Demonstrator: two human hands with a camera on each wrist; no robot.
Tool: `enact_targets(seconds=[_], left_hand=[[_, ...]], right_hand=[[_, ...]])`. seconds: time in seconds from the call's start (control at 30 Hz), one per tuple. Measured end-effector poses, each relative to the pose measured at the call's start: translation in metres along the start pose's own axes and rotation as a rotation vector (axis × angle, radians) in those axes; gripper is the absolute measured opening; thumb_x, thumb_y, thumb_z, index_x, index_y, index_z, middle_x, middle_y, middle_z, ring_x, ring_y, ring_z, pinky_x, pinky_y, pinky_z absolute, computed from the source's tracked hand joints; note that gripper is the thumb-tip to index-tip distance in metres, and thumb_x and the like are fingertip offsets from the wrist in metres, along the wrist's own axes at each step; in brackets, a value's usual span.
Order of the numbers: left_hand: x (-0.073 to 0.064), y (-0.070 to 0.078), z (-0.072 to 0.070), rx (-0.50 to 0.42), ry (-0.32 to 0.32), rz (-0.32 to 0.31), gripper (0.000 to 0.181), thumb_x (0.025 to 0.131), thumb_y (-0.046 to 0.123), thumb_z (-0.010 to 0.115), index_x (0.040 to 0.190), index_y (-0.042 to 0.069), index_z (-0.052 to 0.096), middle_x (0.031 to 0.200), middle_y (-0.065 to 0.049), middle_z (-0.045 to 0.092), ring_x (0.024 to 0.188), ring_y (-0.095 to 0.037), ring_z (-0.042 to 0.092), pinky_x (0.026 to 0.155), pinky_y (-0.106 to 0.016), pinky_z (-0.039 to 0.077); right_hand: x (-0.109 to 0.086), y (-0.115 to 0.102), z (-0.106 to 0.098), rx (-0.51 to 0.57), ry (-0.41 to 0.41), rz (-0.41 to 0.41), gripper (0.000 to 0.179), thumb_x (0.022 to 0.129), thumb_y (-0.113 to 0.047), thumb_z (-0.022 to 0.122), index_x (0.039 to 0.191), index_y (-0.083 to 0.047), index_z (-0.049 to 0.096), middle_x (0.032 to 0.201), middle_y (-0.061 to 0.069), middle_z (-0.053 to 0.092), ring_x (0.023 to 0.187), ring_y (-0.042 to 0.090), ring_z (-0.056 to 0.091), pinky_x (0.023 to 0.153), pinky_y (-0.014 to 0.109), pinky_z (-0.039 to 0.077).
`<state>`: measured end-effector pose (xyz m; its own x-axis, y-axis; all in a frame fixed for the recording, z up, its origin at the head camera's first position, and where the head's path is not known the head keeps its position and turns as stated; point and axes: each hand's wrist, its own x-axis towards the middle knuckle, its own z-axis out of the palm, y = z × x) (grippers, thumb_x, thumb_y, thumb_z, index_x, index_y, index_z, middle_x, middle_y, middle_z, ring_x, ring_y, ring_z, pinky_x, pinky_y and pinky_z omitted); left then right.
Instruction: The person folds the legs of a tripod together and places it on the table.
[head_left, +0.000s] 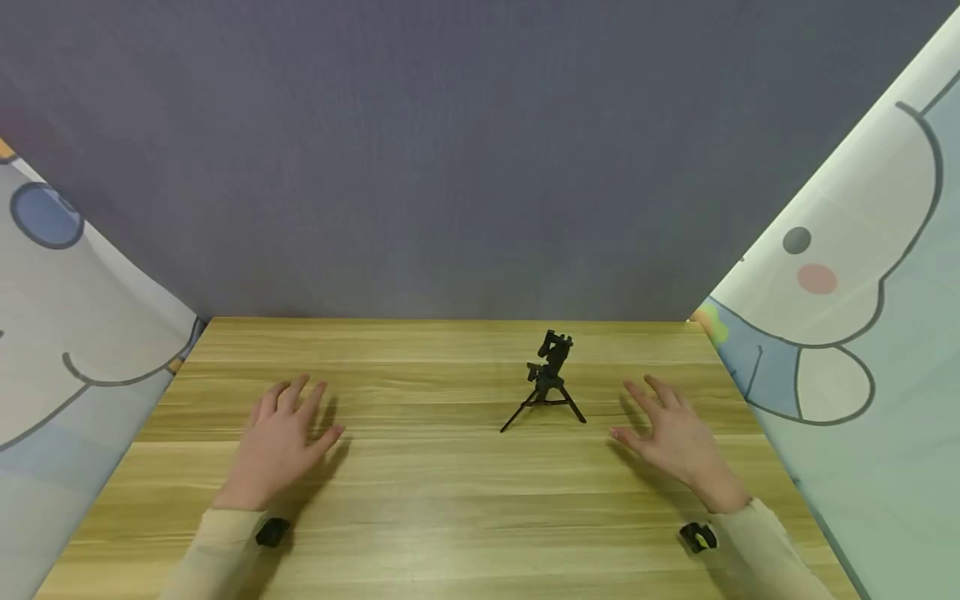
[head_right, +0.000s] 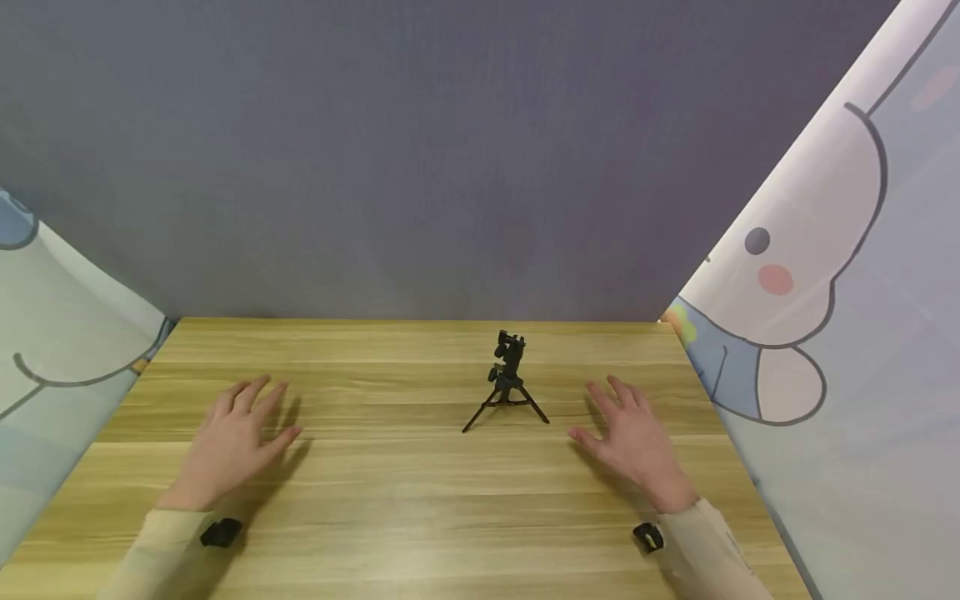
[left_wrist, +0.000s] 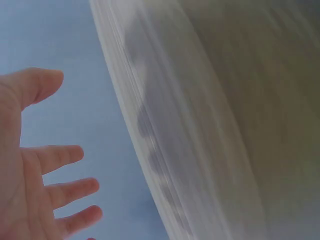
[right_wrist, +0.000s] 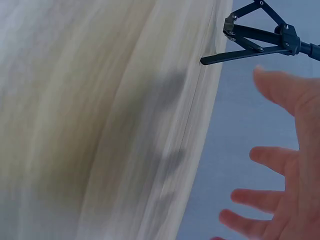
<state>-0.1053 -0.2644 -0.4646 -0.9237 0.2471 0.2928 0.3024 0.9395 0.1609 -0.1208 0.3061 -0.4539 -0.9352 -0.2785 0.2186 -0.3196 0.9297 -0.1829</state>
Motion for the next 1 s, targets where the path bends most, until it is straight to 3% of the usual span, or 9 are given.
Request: enact_targets(seconds=[0.23,0.53,0.77,1.0], left_hand=[[0.01,0.012,0.004,-0.073,-0.044,-0.023,0.065,0.093,0.043,0.068,0.141,0.001,0.053,0.138,-0.025,0.051,0.123,-0.05,0.044,0.097,-0.066,0.037],[0.029,0.036,0.013,-0.218,-0.054,-0.032,0.058,0.096,0.039,0.066,0.139,0.001,0.055,0.13,-0.025,0.059,0.118,-0.046,0.055,0.094,-0.061,0.045],[0.045,0.057,0.021,-0.329,-0.083,-0.037,0.05,0.097,0.035,0.066,0.135,0.004,0.059,0.121,-0.011,0.066,0.1,-0.029,0.067,0.078,-0.048,0.055],[0.061,0.088,0.03,-0.48,-0.126,-0.034,0.038,0.097,0.028,0.066,0.129,0.008,0.064,0.107,-0.001,0.069,0.087,-0.016,0.068,0.074,-0.039,0.056]], right_hand=[[0.001,-0.003,0.003,0.033,0.034,-0.014,0.072,0.086,-0.042,0.076,0.142,-0.003,0.053,0.136,0.029,0.052,0.116,0.053,0.053,0.084,0.065,0.048],[0.011,-0.017,0.008,0.195,0.123,-0.017,0.058,0.087,-0.028,0.078,0.134,-0.001,0.059,0.127,0.025,0.061,0.108,0.047,0.061,0.085,0.06,0.05],[0.021,-0.03,0.012,0.334,0.169,-0.02,0.052,0.086,-0.019,0.079,0.132,0.0,0.062,0.125,0.022,0.064,0.1,0.038,0.066,0.076,0.053,0.056],[0.032,-0.044,0.008,0.501,0.162,0.013,0.047,0.091,-0.016,0.074,0.134,0.0,0.06,0.128,0.021,0.062,0.107,0.039,0.064,0.082,0.055,0.055]])
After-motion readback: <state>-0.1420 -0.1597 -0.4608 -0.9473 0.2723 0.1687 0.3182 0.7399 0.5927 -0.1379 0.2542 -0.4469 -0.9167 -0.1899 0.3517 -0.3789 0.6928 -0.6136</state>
